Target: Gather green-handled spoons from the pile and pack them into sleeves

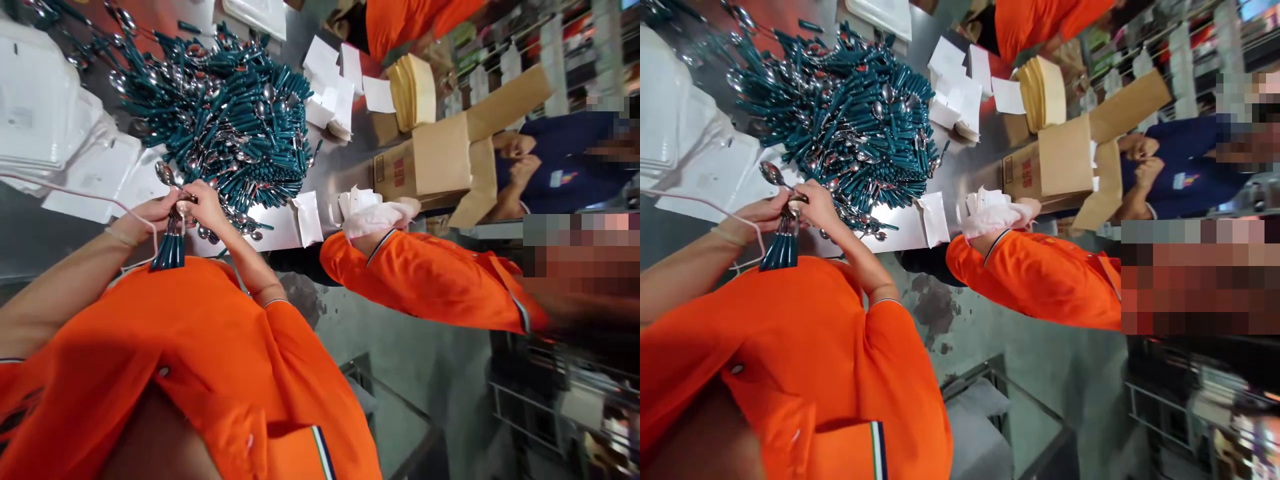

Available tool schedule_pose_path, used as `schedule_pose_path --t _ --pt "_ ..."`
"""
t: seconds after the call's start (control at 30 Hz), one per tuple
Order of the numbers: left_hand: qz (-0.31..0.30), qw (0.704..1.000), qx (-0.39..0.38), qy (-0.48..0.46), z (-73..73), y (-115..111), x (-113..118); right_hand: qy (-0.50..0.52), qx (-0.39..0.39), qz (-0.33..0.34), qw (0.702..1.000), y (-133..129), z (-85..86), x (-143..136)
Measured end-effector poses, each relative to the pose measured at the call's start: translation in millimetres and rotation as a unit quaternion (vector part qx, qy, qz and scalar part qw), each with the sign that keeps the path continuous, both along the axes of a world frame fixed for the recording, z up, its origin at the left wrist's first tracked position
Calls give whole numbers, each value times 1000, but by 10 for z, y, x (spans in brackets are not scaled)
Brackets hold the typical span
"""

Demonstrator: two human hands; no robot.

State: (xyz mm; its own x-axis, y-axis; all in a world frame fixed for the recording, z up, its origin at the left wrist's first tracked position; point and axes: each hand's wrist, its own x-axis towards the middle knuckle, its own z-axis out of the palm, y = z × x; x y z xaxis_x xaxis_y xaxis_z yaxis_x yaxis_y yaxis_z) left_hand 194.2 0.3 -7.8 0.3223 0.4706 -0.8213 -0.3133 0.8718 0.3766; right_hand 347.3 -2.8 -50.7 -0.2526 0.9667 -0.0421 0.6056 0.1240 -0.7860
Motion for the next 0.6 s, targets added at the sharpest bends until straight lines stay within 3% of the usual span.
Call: schedule_pose_path --t 0.1,0.2,0.33,0.43,0.53,0.6 --pt "-18 1000 6 16 -14 -7 -127 10 9 -55 998 -156 66 -32" --pt "13 999 29 24 -13 -26 -255 -4 -19 -92 996 -438 102 -93" --pt "16 998 45 46 13 -59 -332 -51 -71 -80 993 -773 66 -323" --pt "5 998 17 53 8 -44 -334 -57 -72 -43 995 -844 16 -410" --pt "12 997 -9 76 -11 -1 -338 -19 -72 -62 995 -850 -47 -207" --pt "2 996 -1 87 -9 20 -351 -55 -133 -168 975 -906 -122 61"
